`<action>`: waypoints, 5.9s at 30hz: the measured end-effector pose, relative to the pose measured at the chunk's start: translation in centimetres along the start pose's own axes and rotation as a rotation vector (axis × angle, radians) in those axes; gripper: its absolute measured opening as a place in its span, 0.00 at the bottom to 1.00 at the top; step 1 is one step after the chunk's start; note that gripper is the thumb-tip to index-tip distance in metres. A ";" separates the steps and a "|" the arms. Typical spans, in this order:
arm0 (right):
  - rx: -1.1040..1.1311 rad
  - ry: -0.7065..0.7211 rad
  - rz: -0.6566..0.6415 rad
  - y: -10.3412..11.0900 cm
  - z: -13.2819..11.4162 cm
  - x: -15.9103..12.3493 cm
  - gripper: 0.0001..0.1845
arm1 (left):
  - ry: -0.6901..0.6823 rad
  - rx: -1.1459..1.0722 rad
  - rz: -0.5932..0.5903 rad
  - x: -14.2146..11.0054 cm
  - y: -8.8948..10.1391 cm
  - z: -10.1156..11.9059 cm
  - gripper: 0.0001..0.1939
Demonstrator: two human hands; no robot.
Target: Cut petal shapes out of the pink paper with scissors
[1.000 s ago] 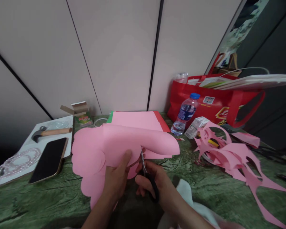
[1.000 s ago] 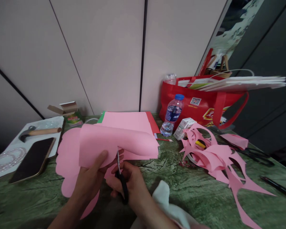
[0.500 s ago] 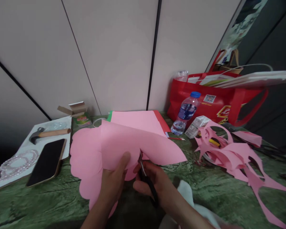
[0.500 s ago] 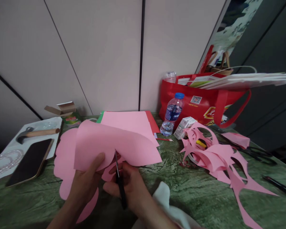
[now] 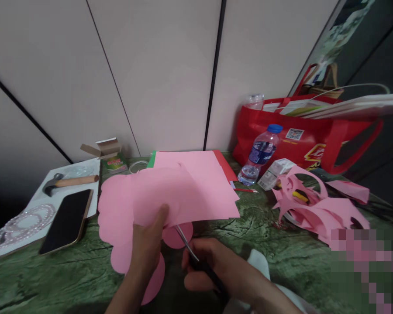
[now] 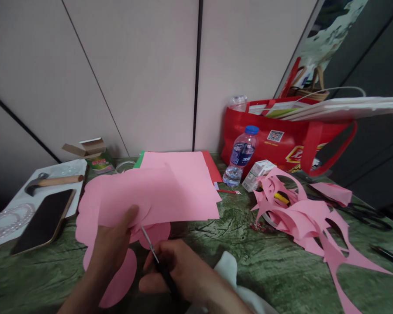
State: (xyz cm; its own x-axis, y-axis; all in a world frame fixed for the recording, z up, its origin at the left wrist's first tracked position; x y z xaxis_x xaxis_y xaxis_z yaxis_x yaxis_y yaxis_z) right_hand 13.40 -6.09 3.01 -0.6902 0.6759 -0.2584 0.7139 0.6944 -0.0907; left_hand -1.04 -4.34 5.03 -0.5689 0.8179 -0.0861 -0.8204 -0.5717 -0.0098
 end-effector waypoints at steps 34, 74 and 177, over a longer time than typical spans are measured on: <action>0.620 -0.089 0.170 0.6 2.0 1.9 0.23 | 0.039 0.430 -0.208 1.4 0.5 -1.7 0.18; 0.521 -0.018 0.127 -0.1 1.7 1.9 0.17 | 0.115 -0.227 -0.304 0.2 -0.2 -1.8 0.18; 0.093 0.245 0.292 0.6 -0.4 0.5 0.18 | 0.056 0.081 0.005 -3.3 -0.6 0.4 0.24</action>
State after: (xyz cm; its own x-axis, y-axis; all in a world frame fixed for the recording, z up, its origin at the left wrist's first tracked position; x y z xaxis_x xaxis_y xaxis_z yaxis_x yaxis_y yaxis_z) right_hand 13.43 -5.19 3.24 -0.4565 0.8883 -0.0496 0.8841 0.4467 -0.1368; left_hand 1.26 -6.68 5.71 -0.5709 0.8088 -0.1413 -0.8207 -0.5669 0.0713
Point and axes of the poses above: each hand's wrist, its own x-axis towards the middle knuckle, its own y-axis out of the back of the hand, z = x × y, the point moved 2 cm from there along x, towards the middle knuckle, and after that the axes turned 10 degrees about -x, right-handed, at the moved point
